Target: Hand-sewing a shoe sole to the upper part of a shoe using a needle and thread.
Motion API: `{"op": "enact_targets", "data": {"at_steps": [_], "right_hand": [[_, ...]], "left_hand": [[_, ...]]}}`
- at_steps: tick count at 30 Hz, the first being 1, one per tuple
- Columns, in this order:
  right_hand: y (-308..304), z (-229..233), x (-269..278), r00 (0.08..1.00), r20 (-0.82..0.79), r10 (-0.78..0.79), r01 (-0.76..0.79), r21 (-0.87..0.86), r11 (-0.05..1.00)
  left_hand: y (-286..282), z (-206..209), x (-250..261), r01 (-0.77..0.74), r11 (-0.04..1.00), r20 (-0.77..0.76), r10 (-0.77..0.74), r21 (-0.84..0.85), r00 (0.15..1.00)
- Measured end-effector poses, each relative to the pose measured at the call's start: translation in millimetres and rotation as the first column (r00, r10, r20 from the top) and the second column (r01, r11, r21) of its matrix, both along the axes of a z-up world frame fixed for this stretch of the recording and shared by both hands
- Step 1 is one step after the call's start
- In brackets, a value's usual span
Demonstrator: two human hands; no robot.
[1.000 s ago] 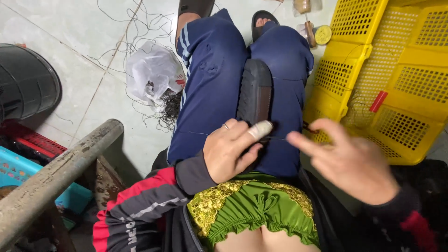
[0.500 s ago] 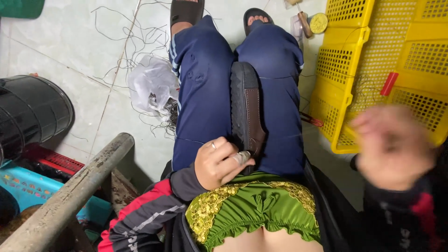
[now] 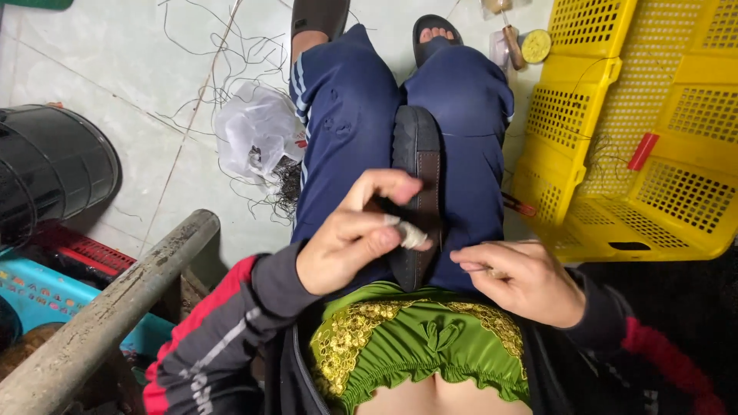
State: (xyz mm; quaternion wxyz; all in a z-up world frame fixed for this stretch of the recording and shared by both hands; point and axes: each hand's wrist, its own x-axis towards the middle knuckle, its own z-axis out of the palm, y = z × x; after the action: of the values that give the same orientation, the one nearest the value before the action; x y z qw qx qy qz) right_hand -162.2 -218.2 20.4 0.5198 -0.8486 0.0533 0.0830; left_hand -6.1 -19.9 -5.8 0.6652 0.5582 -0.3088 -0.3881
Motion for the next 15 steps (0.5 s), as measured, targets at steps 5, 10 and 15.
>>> {"op": "enact_targets", "data": {"at_steps": [5,10,15], "right_hand": [[-1,3,12,0.995,0.078,-0.067,0.077,-0.127,0.989],[-6,-10,32,0.981,0.195,-0.002,0.049,-0.237,0.970],[-35,-29,32,0.957,0.192,0.217,-0.118,-0.428,0.896]], "left_hand": [[-26,1,15,0.070,0.978,-0.193,-0.109,-0.198,0.975],[-22,-1,21,0.062,0.976,-0.184,-0.101,-0.207,0.978],[-3,-11,13,-0.002,0.982,-0.182,-0.033,-0.187,0.983]]}}
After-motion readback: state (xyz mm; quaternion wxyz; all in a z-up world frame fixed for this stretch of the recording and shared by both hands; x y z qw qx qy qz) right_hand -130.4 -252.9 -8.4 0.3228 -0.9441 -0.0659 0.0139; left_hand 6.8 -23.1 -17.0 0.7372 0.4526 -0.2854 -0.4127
